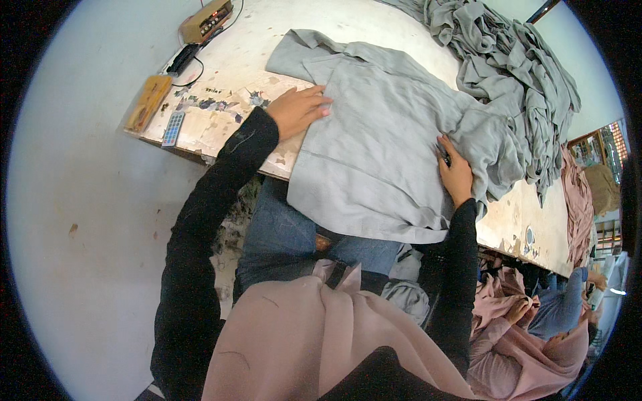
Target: The person uses a small cutting tool to trim seams and edges of a gray garment laid on a work table. They repeatedly lift, fold, and reposition the fabric to access different areas, then cut along seams and remove small pieces. The person continues this process across multiple sections of the garment.
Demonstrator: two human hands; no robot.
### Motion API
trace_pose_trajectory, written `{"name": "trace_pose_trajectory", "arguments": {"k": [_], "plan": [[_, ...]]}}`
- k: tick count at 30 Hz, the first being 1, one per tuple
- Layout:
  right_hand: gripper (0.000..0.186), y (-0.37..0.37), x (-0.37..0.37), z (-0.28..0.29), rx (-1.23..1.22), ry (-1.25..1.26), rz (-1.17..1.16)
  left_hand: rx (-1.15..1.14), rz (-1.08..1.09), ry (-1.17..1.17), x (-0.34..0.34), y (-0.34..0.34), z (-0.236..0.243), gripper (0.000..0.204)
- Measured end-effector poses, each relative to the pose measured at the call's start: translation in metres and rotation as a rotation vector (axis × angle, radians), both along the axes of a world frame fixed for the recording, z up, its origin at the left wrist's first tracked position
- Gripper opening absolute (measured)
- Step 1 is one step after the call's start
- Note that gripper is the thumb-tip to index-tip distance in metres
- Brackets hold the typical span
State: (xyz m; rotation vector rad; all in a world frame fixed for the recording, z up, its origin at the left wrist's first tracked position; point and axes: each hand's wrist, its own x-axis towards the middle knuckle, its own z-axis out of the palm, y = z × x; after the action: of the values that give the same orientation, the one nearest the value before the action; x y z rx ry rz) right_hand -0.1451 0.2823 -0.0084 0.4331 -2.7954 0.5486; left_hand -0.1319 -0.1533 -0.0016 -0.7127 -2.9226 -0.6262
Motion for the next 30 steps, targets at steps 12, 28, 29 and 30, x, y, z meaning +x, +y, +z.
{"name": "trace_pose_trajectory", "arguments": {"k": [12,28,29,30], "plan": [[0.029,-0.174,0.108,0.044,-0.608,-0.318,0.307,0.284,-0.014,0.077,0.098,-0.008,0.022,0.027],[0.035,-0.227,0.116,0.019,-0.148,-0.143,0.127,0.223,0.121,0.139,0.101,0.01,-0.001,0.02],[0.034,-0.229,0.115,0.018,-0.121,-0.118,0.126,0.232,0.119,0.151,0.101,0.011,0.001,0.02],[0.033,-0.231,0.115,0.017,-0.093,-0.114,0.138,0.187,0.132,0.159,0.1,0.009,0.003,0.02]]}}
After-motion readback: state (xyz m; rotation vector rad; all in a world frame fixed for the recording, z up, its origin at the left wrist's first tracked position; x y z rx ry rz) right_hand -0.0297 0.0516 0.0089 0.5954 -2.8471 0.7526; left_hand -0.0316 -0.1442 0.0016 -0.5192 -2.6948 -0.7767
